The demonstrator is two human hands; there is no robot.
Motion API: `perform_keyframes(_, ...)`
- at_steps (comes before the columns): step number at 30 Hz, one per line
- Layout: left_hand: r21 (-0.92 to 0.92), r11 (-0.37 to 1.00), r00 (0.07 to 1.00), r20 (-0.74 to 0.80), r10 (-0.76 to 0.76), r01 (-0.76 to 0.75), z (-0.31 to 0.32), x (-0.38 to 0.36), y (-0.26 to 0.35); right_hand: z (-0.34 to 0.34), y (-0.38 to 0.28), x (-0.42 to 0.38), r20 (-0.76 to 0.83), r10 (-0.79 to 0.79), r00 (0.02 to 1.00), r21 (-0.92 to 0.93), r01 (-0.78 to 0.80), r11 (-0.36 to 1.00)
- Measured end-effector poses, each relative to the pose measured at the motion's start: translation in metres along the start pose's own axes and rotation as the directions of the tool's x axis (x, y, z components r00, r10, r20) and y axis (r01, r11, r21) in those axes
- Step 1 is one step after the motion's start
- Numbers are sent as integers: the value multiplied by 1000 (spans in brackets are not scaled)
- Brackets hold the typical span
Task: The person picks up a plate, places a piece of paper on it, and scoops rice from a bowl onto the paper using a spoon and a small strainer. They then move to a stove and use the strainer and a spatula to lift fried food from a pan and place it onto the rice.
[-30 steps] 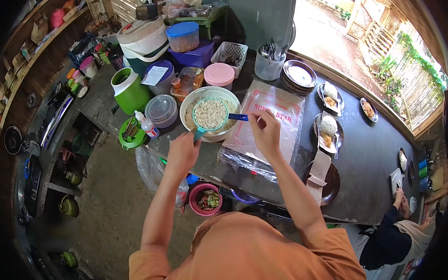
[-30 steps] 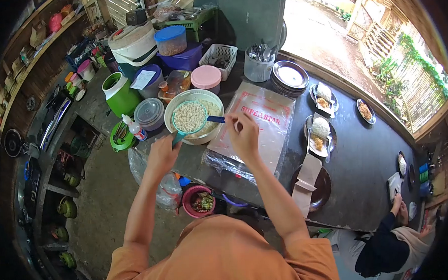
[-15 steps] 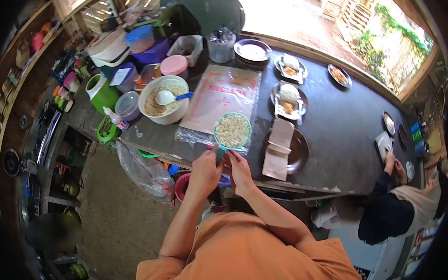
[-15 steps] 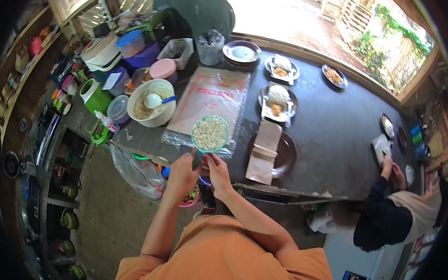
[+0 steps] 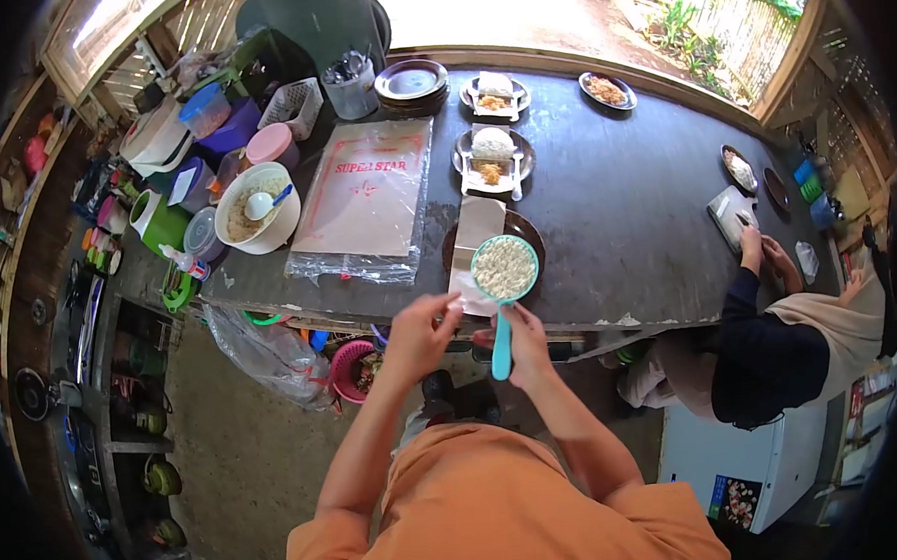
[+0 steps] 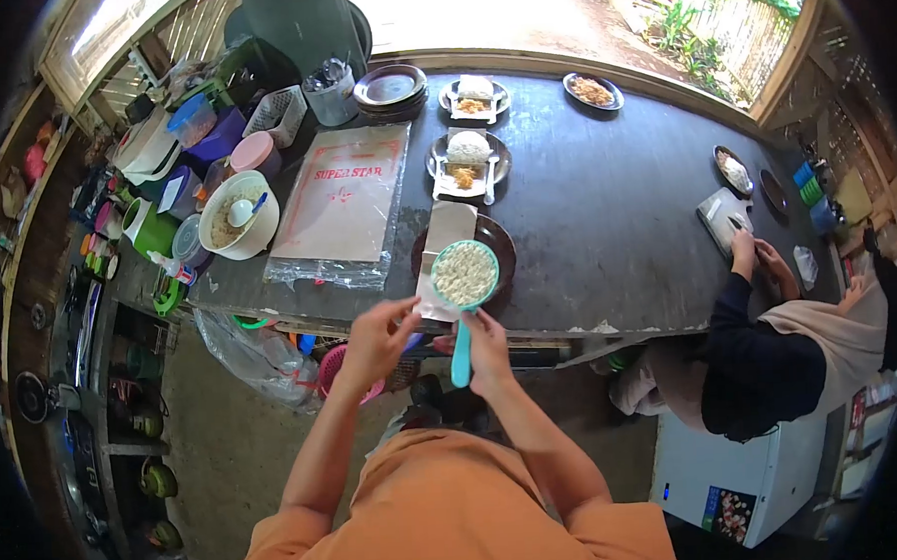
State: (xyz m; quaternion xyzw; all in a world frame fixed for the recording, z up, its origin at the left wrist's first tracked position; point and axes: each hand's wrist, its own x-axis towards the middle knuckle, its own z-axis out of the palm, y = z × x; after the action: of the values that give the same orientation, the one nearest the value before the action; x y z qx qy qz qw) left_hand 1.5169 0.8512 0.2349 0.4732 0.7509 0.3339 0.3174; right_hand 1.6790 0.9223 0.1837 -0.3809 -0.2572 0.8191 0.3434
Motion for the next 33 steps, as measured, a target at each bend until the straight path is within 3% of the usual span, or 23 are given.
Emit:
perform_keyframes(2,85,967,952,-176,250,-239,4,29,-13,-14,-15,8,-59,0,998,-32,-2,999)
perform_keyframes(3,82,967,952,-172,253,-242,5,47,-19,-21,-22,12,-69,-10,998,-25,8,1000)
perform_keyframes(5,254,848,827,-219,518,-464,6,82,-29,-29,-35,23,-78,-24,997,-22,22,1000)
perform_keyframes(11,512,711,793,-89,602,-482,9,132,-45,-33,-55,52,-81,-128,988,-34,126,991)
perform_keyframes(16,558,651,765,-45,642,-514,15,142,-55,-18,-55,68,-91,-174,980,-87,166,982)
perform_keyframes(20,565,637,738,-73,671,-524,20,148,-63,-10,-48,84,-92,-255,962,-201,233,952)
perform_keyframes(23,565,634,720,-98,687,-528,20,149,-66,-2,-44,91,-117,-383,916,-537,266,801)
perform_keyframes(24,562,638,723,-99,684,-527,21,149,-68,-12,-34,106,-119,-380,917,-539,261,801)
perform_keyframes(26,564,631,714,-102,693,-532,21,150,-69,-40,-7,147,156,-707,690,-897,398,190)
perform_keyframes(27,562,634,717,-102,690,-530,21,152,-70,-26,-9,142,448,-830,332,-852,438,-285)
perform_keyframes(28,570,620,703,-101,704,-539,21,153,-71,-10,-13,127,448,-828,337,-853,437,-284)
perform_keyframes(30,573,608,692,-96,716,-550,24,153,-72,15,-19,104,264,-567,780,-963,176,-206)
perform_keyframes(33,580,616,703,-102,704,-533,27,151,-71,21,-15,104,278,-515,811,-948,145,-284)
